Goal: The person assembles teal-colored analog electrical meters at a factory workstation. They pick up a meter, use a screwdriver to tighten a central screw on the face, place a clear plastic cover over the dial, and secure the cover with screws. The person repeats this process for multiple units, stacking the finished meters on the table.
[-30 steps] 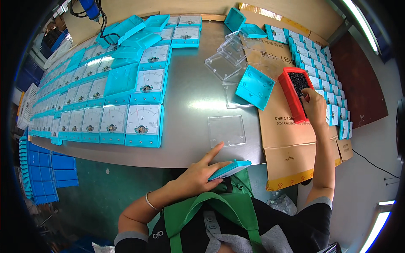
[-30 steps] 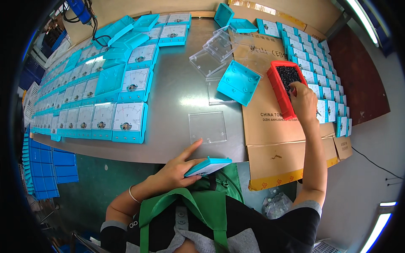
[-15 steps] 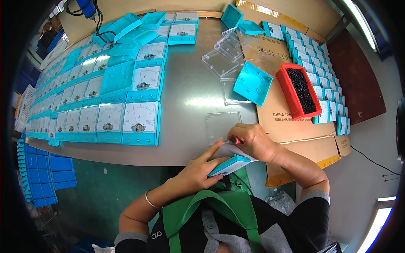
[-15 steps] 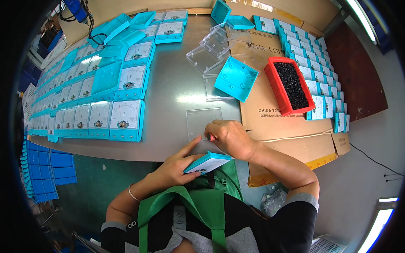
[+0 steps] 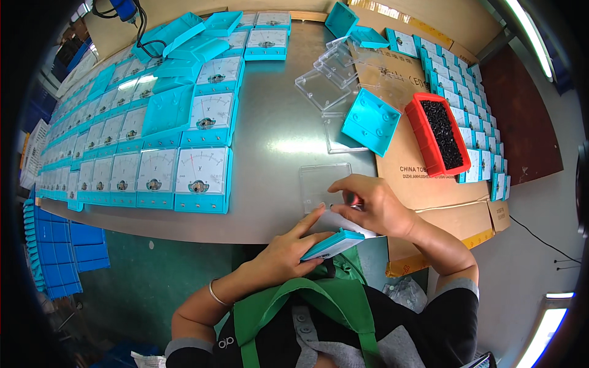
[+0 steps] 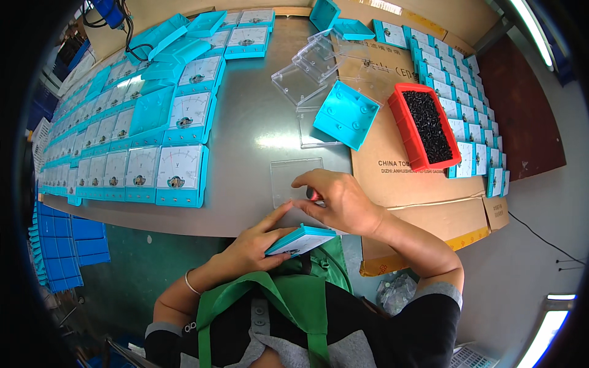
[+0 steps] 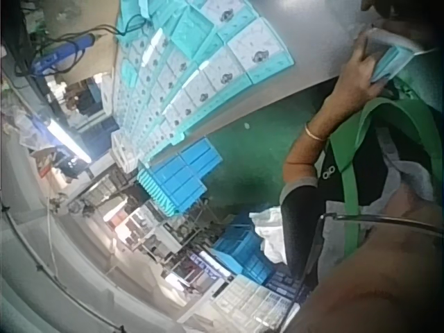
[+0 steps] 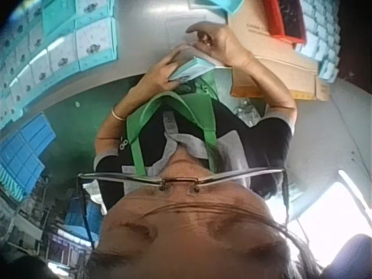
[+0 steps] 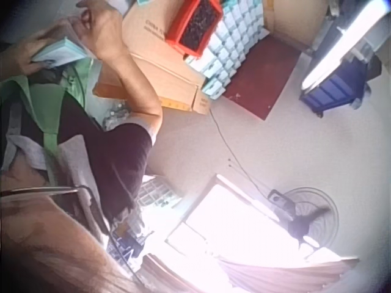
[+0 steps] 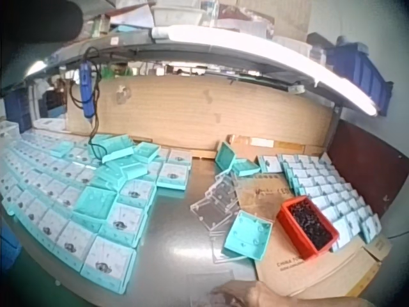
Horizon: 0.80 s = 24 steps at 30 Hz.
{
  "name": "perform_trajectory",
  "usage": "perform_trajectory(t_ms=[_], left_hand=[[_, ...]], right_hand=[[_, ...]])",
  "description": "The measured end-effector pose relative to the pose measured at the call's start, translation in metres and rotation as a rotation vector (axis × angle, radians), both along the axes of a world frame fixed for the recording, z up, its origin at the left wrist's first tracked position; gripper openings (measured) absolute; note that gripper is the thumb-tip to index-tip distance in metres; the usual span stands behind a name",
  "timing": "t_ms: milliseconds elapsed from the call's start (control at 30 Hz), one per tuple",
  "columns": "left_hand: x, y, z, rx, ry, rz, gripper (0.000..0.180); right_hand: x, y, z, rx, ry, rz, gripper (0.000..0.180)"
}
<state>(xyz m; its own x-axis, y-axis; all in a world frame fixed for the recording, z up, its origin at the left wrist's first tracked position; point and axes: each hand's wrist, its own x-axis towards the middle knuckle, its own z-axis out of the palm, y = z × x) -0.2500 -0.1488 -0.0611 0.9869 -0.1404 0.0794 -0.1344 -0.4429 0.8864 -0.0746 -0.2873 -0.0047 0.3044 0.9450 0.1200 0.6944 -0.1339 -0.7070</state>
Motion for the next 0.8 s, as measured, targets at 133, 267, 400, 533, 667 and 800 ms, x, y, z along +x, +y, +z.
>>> perform_trajectory(t_ms=[133,267,400,533,667,800], left_hand=[[0.000,0.001,0.002,0.051,-0.021,-0.003,0.047],[0.001,-0.001,0.006,0.099,-0.048,-0.005,0.046],[0.000,-0.002,0.008,0.086,-0.027,0.002,0.046],[0.000,-0.003,0.007,0.110,-0.027,0.008,0.047],[0.000,-0.003,0.004,0.122,-0.040,0.002,0.047],[0.000,-0.003,0.006,0.120,-0.035,-0.001,0.047]], right_hand=[[-0.007,0.000,0.009,0.295,0.558,-0.081,0.016],[-0.018,0.013,-0.006,0.591,0.759,-0.129,0.017],[-0.021,0.018,-0.024,0.681,0.851,-0.150,0.017],[-0.021,0.015,-0.026,0.683,0.795,-0.203,0.018],[-0.019,0.013,-0.022,0.776,0.840,-0.114,0.021],[-0.016,0.013,-0.031,0.757,0.866,-0.109,0.017]])
